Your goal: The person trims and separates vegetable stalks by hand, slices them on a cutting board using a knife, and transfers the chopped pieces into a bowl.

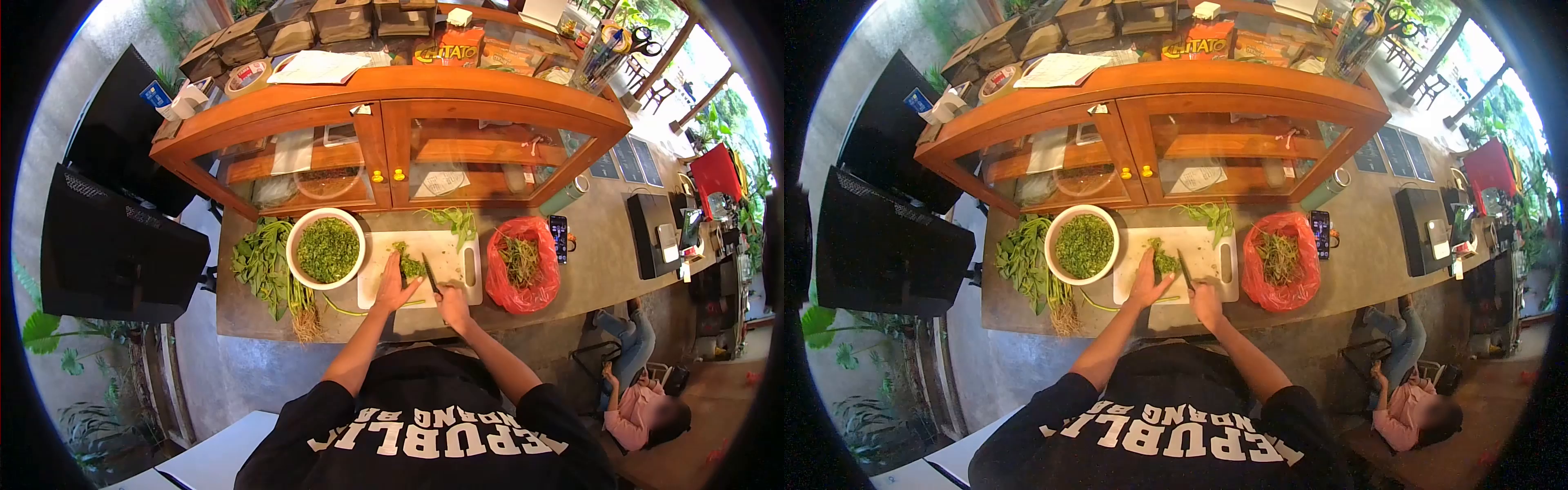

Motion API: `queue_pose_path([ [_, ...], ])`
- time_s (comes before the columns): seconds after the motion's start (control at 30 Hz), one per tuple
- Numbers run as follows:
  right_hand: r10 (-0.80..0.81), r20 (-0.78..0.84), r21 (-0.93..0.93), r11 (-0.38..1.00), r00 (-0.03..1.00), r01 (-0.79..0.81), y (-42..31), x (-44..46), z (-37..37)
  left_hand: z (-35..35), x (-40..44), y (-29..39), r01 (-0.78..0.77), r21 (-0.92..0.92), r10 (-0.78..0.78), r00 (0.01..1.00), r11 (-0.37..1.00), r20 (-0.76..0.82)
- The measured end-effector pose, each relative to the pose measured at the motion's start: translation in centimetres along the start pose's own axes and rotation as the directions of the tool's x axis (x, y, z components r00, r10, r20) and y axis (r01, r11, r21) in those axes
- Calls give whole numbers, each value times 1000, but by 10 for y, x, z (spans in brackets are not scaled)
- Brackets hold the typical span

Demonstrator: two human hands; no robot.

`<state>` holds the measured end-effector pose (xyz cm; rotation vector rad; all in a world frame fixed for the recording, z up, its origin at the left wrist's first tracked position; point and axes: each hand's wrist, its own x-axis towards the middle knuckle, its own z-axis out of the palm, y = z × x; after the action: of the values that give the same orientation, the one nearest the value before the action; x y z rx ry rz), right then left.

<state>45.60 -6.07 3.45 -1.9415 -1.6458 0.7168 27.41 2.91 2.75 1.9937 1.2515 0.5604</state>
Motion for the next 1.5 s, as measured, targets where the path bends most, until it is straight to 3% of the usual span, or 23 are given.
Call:
queue_pose_path([
  [0.03,3,-1,0,1000,1000,-3,-6,2,5,2,0,1,1,-46,0,1000,999,14],
  [0.1,162,76,-27,987,984,-160,-18,5,16,5,-1,2,2,-55,0,999,998,33],
  [0.3,96,3,63,993,995,-96,-38,9,34,9,-6,3,0,-84,8,995,997,103],
  [0.37,166,95,47,984,982,-171,-43,11,35,7,-6,7,14,-72,-3,989,997,147],
  [0.6,98,60,75,992,993,-102,-42,11,41,13,-5,-4,-13,-75,28,978,997,209],
  [0.67,152,121,174,970,981,-172,-45,12,39,11,-4,-3,-10,-83,28,975,997,221],
  [0.83,123,103,236,961,987,-144,-50,6,33,1,-4,3,40,-45,-24,948,998,316],
  [0.9,108,102,230,965,989,-129,-52,6,31,-4,-3,8,57,-42,-41,946,997,323],
  [0.97,196,200,349,901,960,-257,-49,6,33,-11,-3,17,78,-41,-61,943,996,327],
  [1.07,220,203,478,828,954,-293,-66,2,13,-28,-1,41,111,-34,-93,935,993,343],
  [1.17,186,167,615,748,968,-250,-55,1,27,-38,0,53,89,-22,-77,944,996,322],
  [1.5,199,226,609,735,954,-298,-63,-5,21,-45,-7,60,44,32,-51,957,999,284],
])
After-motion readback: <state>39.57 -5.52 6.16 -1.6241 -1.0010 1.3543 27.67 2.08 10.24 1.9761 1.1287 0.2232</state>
